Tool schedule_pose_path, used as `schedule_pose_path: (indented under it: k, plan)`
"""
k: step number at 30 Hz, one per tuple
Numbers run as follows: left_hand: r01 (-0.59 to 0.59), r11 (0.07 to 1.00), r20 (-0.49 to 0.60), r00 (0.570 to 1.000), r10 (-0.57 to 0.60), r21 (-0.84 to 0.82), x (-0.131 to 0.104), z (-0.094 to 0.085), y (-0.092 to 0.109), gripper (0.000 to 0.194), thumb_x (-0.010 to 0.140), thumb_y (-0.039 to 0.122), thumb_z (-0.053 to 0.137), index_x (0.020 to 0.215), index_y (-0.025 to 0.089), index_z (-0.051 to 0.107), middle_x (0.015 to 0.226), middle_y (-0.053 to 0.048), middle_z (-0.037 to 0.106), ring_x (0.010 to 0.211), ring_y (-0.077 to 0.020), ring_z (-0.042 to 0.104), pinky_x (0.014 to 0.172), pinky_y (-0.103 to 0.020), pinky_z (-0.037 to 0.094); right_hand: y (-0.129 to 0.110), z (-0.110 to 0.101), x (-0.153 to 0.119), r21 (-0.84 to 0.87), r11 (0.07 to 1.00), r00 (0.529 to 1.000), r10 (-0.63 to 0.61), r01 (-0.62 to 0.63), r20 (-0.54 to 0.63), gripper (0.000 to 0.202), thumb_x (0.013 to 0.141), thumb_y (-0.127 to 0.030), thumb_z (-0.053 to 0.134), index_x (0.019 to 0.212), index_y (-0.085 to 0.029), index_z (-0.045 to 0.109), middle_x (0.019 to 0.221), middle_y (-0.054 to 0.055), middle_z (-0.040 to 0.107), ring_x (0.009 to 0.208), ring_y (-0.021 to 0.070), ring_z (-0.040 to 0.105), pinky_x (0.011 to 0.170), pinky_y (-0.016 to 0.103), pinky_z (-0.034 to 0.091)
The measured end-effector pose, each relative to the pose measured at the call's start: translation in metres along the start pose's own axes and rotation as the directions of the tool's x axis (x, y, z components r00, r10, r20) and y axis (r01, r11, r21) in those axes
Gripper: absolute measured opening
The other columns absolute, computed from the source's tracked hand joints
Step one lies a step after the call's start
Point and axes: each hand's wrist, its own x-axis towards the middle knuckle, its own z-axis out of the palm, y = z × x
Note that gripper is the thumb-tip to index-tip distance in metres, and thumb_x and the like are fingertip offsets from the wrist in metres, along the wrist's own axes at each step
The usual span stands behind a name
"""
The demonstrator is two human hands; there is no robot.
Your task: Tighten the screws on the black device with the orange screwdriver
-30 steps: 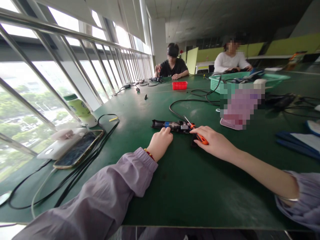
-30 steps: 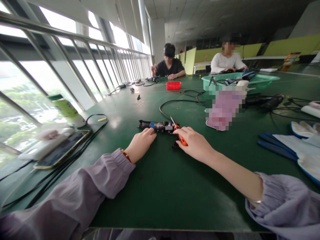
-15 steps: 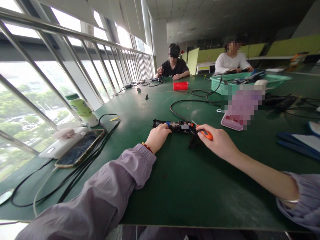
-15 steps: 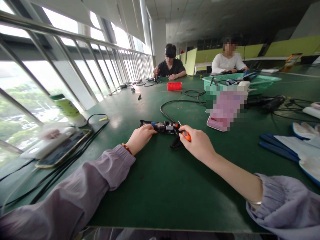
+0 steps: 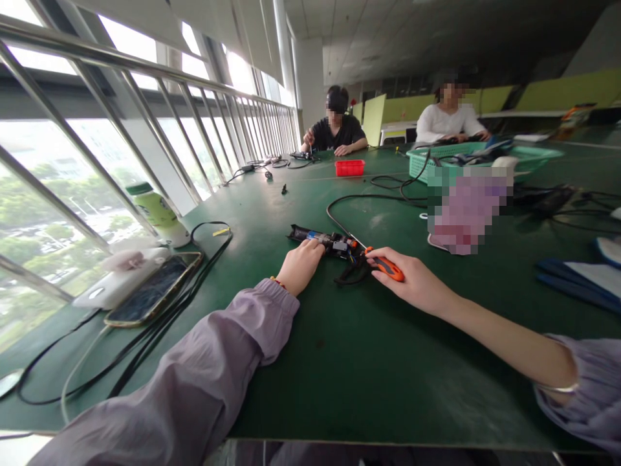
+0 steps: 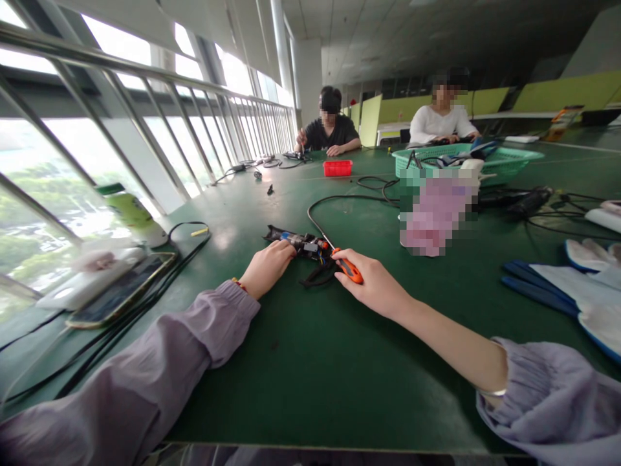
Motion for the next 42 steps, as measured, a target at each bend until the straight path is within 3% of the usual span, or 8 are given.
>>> schedule_pose_path:
  k: [5,10,16,23,32,42]
  plan:
    - [-0.087,0.995,-0.013,0.996,0.087,-0.040,-0.001,0.000,0.003,0.020,0.091,0.018,0.037,0.095,0.018,0.056,0.100,-0.005,0.059,0.096,-0.0162,0.054,0.074,-0.026,0.048,-0.002,-0.006,-0.003,-0.081,0.992,0.980,0.082,-0.098,-0.180,0.019,0.080,-0.029,0.049,0.091,-0.021,0.062,0.074,0.001,0.067,0.063,0.0162,0.063,0.062,0.028,0.048]
    - [-0.112,0.987,-0.041,0.993,0.108,-0.112,-0.002,0.002,0.005,0.019,0.088,0.015,0.040,0.094,0.019,0.057,0.098,-0.004,0.059,0.094,-0.0152,0.055,0.077,-0.026,0.048,-0.009,-0.013,-0.010,-0.002,0.999,0.949,-0.031,0.032,-0.313,0.020,0.081,-0.029,0.045,0.074,-0.020,0.062,0.057,0.000,0.061,0.047,0.0117,0.053,0.048,0.024,0.041]
    - [-0.097,0.976,-0.186,0.981,0.060,-0.197,-0.001,0.001,0.006,0.014,0.084,0.014,0.045,0.090,0.019,0.056,0.093,-0.002,0.059,0.088,-0.0139,0.055,0.074,-0.024,0.046,-0.011,-0.013,-0.012,0.003,0.997,0.954,-0.077,0.082,-0.290,0.019,0.081,-0.026,0.044,0.073,-0.020,0.061,0.058,0.000,0.061,0.048,0.0122,0.055,0.049,0.025,0.042]
    - [-0.017,0.968,-0.370,0.926,-0.080,-0.249,0.003,0.000,0.006,0.010,0.086,0.017,0.044,0.090,0.019,0.053,0.088,-0.002,0.059,0.084,-0.0131,0.054,0.075,-0.024,0.044,-0.007,-0.009,-0.010,0.007,0.992,0.951,-0.119,0.127,-0.286,0.015,0.079,-0.025,0.046,0.075,-0.021,0.060,0.063,0.000,0.064,0.054,0.0131,0.058,0.056,0.026,0.046]
    - [0.001,0.996,-0.366,0.930,-0.035,-0.094,0.003,0.003,-0.005,0.014,0.089,0.019,0.040,0.093,0.019,0.053,0.089,-0.003,0.059,0.086,-0.0150,0.052,0.074,-0.025,0.043,-0.008,-0.008,-0.009,-0.058,0.972,0.959,-0.235,0.228,-0.156,0.015,0.079,-0.024,0.047,0.080,-0.021,0.062,0.071,-0.001,0.068,0.061,0.0130,0.060,0.062,0.026,0.046]
    - [-0.082,0.996,-0.333,0.938,0.092,0.047,0.003,0.000,-0.003,0.019,0.092,0.018,0.034,0.097,0.019,0.052,0.093,-0.004,0.058,0.086,-0.0156,0.051,0.073,-0.025,0.043,-0.008,-0.006,-0.009,-0.126,0.963,0.959,-0.255,0.239,-0.127,0.015,0.079,-0.024,0.047,0.081,-0.021,0.061,0.071,-0.001,0.067,0.060,0.0130,0.058,0.062,0.027,0.043]
